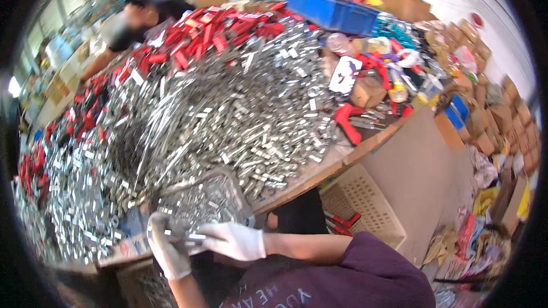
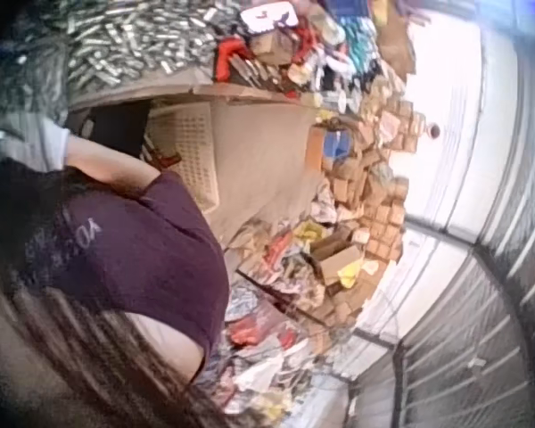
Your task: The person assembles hand tools by retrieving metal tubes, inserting small metal components from a tray into the tubes, and attaching plastic handles by hand.
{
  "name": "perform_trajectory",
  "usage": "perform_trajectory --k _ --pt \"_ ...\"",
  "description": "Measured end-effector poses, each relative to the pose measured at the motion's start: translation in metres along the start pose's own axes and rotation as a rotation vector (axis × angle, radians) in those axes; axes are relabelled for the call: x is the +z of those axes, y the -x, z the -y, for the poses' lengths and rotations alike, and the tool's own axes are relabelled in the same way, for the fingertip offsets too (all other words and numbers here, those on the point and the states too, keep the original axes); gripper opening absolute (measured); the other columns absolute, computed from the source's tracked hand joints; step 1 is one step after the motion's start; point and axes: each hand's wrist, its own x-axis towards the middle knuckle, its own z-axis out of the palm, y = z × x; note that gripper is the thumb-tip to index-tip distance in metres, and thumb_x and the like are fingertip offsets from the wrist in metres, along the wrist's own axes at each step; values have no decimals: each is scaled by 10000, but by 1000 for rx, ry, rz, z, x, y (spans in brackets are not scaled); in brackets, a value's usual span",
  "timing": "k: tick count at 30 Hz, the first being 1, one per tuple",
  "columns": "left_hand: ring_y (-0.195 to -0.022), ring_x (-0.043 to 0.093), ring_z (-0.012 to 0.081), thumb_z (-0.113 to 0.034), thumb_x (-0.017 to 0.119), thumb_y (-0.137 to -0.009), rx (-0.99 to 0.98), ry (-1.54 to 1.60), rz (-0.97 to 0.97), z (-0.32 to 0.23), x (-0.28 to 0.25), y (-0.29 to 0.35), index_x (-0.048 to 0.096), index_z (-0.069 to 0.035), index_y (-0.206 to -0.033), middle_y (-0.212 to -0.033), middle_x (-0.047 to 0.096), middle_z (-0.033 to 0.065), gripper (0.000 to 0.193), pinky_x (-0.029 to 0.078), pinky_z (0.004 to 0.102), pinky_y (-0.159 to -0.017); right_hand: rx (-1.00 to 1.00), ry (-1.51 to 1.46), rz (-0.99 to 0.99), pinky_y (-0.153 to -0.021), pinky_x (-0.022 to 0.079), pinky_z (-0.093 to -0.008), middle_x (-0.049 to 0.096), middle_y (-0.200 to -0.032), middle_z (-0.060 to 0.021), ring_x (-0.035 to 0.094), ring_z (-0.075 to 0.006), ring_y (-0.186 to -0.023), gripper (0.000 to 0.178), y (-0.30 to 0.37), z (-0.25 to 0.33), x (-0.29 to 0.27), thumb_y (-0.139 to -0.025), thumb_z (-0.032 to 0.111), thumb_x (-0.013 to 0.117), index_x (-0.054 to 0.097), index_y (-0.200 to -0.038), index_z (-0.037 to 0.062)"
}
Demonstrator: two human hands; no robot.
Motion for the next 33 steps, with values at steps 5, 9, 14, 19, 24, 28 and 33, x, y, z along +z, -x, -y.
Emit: perform_trajectory --k 5,9,14,19,24,28,33 --pt "-628 651 199 -349 545 -1002 -15 -67 129 -2 8 -8 567 -38 -952 -628 565 59 316 498 294 -559 142 -45 -220 -854 484 -328 660 -1009 -129 623 -174 -954 278 -3 7 8 -979 141 538 611 -1195 -17" --pt "-626 650 221 -353 528 -1013 16 -77 136 -2 2 -9 572 -26 -928 -612 578 88 341 515 312 -583 237 -115 -240 -791 472 -294 626 -903 -54 571 -121 -868 242 -9 10 17 -985 181 550 630 -1094 -20" --pt "-624 658 196 -295 498 -1032 -5 -43 167 -3 -3 -10 592 -9 -1013 -685 656 121 301 511 280 -527 279 -327 -141 -690 427 -254 569 -878 -3 507 -76 -781 284 -5 0 12 -1005 181 507 590 -1214 6" --pt "-690 670 208 -387 507 -1020 -60 -111 166 -3 -5 -16 554 -7 -1082 -648 607 98 388 540 311 -613 346 -674 11 -577 293 -192 431 -795 67 363 -36 -667 351 0 -1 7 -1023 159 429 488 -1347 39" --pt "-1116 583 282 -133 685 -824 781 -805 143 -14 -8 -22 556 -44 -1283 -1141 646 111 485 408 446 -1042 282 -343 -18 -627 389 -246 490 -810 12 446 -79 -702 321 -2 -4 -12 -987 155 440 545 -1261 27" --pt "-999 624 273 -238 772 -741 1007 -1464 641 -33 -13 -14 680 -156 -1054 -1025 662 49 337 415 498 -1011 247 36 67 -812 479 -364 618 -934 -143 596 -217 -863 339 -9 13 -36 -942 187 450 570 -1198 -1" --pt "-585 628 300 -188 708 -841 705 -1225 446 -13 -50 -19 662 -78 -940 -756 644 106 156 512 347 -539 36 537 -219 -869 517 -383 659 -1075 -183 656 -298 -971 367 -48 25 -66 -932 277 573 586 -1216 44"
